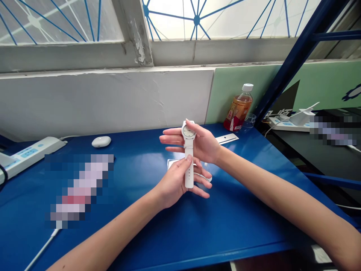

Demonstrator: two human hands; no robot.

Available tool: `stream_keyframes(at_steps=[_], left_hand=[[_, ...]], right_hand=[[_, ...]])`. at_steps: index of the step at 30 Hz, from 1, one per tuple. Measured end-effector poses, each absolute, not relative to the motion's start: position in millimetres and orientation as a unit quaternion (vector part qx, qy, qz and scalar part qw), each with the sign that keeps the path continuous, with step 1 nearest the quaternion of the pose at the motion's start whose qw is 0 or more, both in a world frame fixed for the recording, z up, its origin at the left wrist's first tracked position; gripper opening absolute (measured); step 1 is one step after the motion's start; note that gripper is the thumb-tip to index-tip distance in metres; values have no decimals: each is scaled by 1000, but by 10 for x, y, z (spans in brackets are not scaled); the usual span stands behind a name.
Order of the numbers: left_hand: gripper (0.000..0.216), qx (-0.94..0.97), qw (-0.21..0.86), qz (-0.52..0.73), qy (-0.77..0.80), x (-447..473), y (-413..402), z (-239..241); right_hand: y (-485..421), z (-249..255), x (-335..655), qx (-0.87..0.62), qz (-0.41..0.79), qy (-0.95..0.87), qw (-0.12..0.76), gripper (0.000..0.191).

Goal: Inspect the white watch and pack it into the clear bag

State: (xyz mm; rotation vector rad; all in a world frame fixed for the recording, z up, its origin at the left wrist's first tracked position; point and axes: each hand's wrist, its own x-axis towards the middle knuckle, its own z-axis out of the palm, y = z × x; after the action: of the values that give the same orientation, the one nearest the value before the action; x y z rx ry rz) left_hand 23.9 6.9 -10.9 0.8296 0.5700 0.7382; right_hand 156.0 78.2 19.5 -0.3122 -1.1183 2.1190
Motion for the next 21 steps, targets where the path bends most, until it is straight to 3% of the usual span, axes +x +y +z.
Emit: stream_keyframes(at_steps=[11,21], left_hand=[[35,396,813,336,264,234,70,-101],[42,394,813,333,270,223,40,-50]], right_hand=[[747,282,1587,-136,834,-414,339,56],[771,250,1620,-133,842,-417,313,68]])
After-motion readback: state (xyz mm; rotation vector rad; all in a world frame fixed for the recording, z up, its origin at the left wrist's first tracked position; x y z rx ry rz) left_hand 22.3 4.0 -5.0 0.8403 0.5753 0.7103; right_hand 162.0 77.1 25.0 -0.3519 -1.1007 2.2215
